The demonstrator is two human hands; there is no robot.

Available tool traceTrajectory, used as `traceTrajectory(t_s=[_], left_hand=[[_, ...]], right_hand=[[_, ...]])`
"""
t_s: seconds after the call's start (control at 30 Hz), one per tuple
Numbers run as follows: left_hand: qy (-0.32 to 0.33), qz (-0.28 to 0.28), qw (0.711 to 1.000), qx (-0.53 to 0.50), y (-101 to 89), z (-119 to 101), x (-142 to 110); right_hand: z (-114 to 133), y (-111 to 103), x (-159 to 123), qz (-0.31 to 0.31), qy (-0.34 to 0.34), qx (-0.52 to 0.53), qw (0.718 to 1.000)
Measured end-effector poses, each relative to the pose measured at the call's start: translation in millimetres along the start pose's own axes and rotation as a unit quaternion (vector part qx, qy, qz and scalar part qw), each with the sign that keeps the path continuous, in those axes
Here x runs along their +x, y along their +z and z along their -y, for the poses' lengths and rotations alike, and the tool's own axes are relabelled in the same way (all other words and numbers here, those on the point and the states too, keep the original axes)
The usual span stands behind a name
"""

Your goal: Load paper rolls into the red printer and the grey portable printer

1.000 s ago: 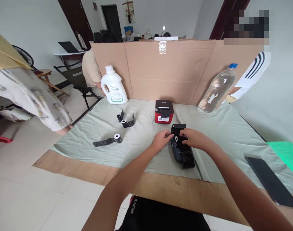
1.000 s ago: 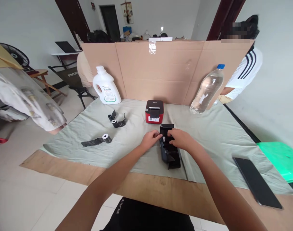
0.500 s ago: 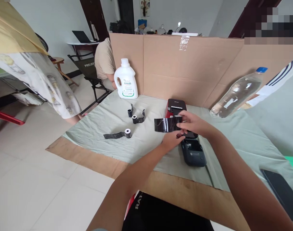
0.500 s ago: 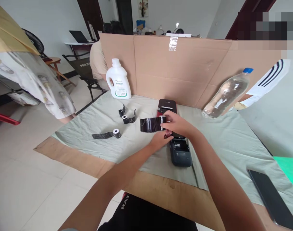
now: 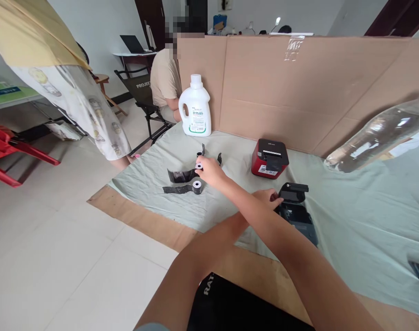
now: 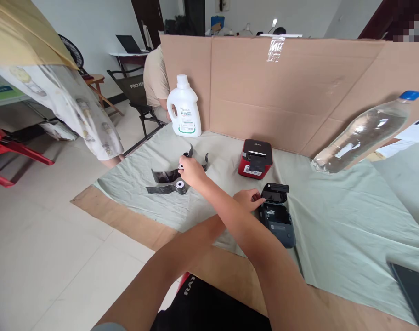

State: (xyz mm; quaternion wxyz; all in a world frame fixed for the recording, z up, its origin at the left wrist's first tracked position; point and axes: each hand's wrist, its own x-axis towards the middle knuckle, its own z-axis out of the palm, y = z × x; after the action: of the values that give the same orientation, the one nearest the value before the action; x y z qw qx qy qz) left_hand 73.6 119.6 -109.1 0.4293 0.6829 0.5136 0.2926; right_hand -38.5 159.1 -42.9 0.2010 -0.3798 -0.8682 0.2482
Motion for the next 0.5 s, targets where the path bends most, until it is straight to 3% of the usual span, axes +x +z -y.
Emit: traceTrajectory(t_s=[0.17, 0.33, 0.5], left_hand=[[0.019, 0.003, 0.999, 0.026, -2.0, 2.0, 1.4], [0.017, 0.012, 0.999, 0.034, -1.9, 2.3, 2.8], [0.021, -0.027, 0.998, 0.048, 4.9, 4.0, 4.7]], right_hand=[[-14.4, 23.9, -2.2, 0.038, 0.024, -0.014, 0.999], [-15.4, 16.5, -10.3, 0.047, 0.041, -0.019, 0.998], [-9.2, 11.2, -43.3, -0.01, -0.003, 0.001, 1.0]])
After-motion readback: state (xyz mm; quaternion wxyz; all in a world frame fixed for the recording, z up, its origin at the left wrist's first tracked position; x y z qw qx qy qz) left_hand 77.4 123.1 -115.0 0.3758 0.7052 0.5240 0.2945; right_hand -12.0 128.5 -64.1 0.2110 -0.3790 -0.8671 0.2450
